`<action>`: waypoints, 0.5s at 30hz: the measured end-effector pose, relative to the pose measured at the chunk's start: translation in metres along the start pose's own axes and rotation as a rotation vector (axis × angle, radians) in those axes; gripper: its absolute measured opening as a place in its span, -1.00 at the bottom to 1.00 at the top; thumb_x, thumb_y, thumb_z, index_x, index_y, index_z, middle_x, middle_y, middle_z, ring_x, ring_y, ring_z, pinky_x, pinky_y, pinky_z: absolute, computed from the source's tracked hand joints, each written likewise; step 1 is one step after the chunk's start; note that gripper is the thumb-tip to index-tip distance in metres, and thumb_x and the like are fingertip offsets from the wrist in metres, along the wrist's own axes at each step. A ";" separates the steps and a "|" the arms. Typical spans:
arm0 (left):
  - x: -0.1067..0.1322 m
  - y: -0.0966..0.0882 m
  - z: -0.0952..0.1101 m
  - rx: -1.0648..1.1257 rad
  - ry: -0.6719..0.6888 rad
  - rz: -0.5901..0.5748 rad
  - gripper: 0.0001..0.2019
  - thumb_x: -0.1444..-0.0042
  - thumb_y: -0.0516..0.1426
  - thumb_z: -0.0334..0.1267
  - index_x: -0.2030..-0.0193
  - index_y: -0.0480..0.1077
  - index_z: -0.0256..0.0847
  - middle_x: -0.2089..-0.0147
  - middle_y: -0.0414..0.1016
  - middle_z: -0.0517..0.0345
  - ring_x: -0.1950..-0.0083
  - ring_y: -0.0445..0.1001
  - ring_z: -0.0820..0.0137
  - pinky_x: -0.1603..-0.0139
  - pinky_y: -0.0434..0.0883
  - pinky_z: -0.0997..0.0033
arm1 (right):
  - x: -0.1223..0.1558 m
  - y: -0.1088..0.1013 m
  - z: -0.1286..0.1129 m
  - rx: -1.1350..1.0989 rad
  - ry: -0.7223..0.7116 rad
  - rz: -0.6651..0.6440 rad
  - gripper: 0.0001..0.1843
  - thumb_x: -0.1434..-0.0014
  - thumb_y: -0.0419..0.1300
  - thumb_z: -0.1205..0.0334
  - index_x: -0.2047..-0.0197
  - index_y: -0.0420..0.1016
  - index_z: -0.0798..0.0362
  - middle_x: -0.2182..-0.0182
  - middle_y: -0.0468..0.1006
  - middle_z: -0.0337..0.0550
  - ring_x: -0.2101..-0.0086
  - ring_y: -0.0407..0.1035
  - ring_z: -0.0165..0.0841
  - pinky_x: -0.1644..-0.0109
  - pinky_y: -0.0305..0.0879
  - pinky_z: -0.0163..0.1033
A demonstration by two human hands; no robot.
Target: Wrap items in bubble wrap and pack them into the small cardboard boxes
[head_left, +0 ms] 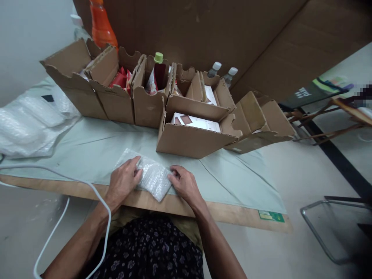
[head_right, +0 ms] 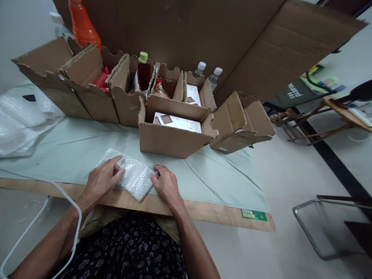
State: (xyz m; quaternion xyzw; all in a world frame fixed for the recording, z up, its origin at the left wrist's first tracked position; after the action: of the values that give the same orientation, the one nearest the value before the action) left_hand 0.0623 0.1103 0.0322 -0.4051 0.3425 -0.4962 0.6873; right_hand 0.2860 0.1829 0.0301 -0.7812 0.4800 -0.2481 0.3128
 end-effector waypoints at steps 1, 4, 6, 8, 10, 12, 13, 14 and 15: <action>0.001 -0.007 -0.006 -0.009 -0.003 0.045 -0.60 -0.27 0.11 -0.22 -0.22 0.42 -0.18 0.13 0.61 0.05 0.16 0.58 0.22 0.20 0.42 0.31 | 0.002 -0.001 0.000 0.024 0.002 0.004 -0.70 -0.22 0.23 0.22 -0.01 0.60 0.05 0.21 0.65 -0.11 0.30 0.48 -0.30 0.12 0.38 -0.19; 0.005 -0.025 -0.033 -0.108 -0.070 0.161 -0.57 -0.26 0.12 -0.09 -0.17 0.45 -0.26 0.08 0.55 -0.08 0.06 0.54 0.09 0.13 0.45 0.21 | 0.003 -0.005 0.001 0.115 0.007 0.032 -0.71 -0.28 0.22 0.13 -0.02 0.58 0.02 0.17 0.63 -0.10 0.31 0.48 -0.30 0.14 0.36 -0.19; 0.007 -0.029 -0.047 -0.177 -0.104 0.168 -0.60 -0.23 0.15 -0.03 -0.05 0.51 -0.29 0.10 0.53 -0.15 0.01 0.49 -0.01 0.06 0.45 0.12 | 0.003 -0.005 0.000 0.196 -0.004 0.031 -0.76 -0.29 0.23 0.10 0.04 0.58 0.00 0.16 0.61 -0.09 0.31 0.47 -0.30 0.17 0.33 -0.21; 0.009 -0.026 -0.050 -0.192 -0.091 0.143 -0.72 -0.21 0.16 -0.07 0.15 0.54 -0.24 0.15 0.50 -0.15 0.02 0.47 -0.01 0.01 0.43 0.08 | 0.002 -0.003 -0.004 0.261 -0.024 0.016 -0.85 -0.27 0.26 0.13 0.16 0.57 -0.01 0.16 0.59 -0.09 0.30 0.46 -0.30 0.22 0.28 -0.24; 0.008 -0.022 -0.045 -0.169 -0.043 0.123 -0.82 -0.21 0.13 -0.17 0.31 0.49 -0.19 0.21 0.48 -0.10 0.08 0.45 0.03 0.02 0.42 0.09 | 0.003 0.001 -0.010 0.272 -0.042 0.002 -0.92 -0.24 0.26 0.19 0.28 0.52 0.00 0.18 0.57 -0.11 0.30 0.45 -0.31 0.24 0.24 -0.26; 0.002 -0.023 -0.036 -0.143 0.009 0.121 -0.85 -0.21 0.10 -0.25 0.36 0.44 -0.16 0.25 0.47 -0.06 0.12 0.45 0.07 0.04 0.41 0.09 | 0.004 0.004 -0.016 0.211 -0.034 -0.011 -0.87 -0.23 0.24 0.22 0.37 0.45 0.00 0.29 0.57 -0.16 0.34 0.43 -0.33 0.27 0.21 -0.26; -0.004 -0.027 -0.033 -0.137 0.027 0.134 -0.85 -0.21 0.09 -0.26 0.36 0.43 -0.15 0.25 0.47 -0.05 0.12 0.45 0.08 0.05 0.40 0.09 | 0.005 0.007 -0.019 0.156 -0.023 -0.020 -0.83 -0.24 0.23 0.21 0.40 0.42 -0.01 0.37 0.55 -0.21 0.39 0.41 -0.34 0.29 0.19 -0.27; -0.012 -0.032 -0.030 -0.137 0.038 0.160 -0.86 -0.21 0.10 -0.25 0.36 0.43 -0.15 0.24 0.48 -0.04 0.12 0.45 0.08 0.05 0.40 0.09 | 0.005 0.011 -0.023 0.092 -0.011 -0.030 -0.81 -0.25 0.22 0.19 0.42 0.39 -0.02 0.44 0.53 -0.25 0.43 0.39 -0.35 0.31 0.19 -0.27; -0.022 -0.039 -0.029 -0.141 0.041 0.197 -0.86 -0.22 0.11 -0.24 0.36 0.42 -0.14 0.23 0.48 -0.04 0.11 0.45 0.08 0.04 0.39 0.10 | 0.004 0.015 -0.026 0.025 -0.002 -0.035 -0.80 -0.25 0.21 0.17 0.42 0.38 -0.03 0.49 0.51 -0.28 0.47 0.37 -0.36 0.32 0.18 -0.28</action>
State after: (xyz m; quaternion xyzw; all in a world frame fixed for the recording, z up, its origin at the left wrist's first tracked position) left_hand 0.0153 0.1178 0.0562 -0.4066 0.4288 -0.4092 0.6953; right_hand 0.2610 0.1676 0.0375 -0.7856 0.4630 -0.2588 0.3186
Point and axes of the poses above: each hand's wrist, its own x-axis away from the middle knuckle, its own y-axis out of the palm, z = x × y, the point moved 8 cm from there along -x, towards the middle knuckle
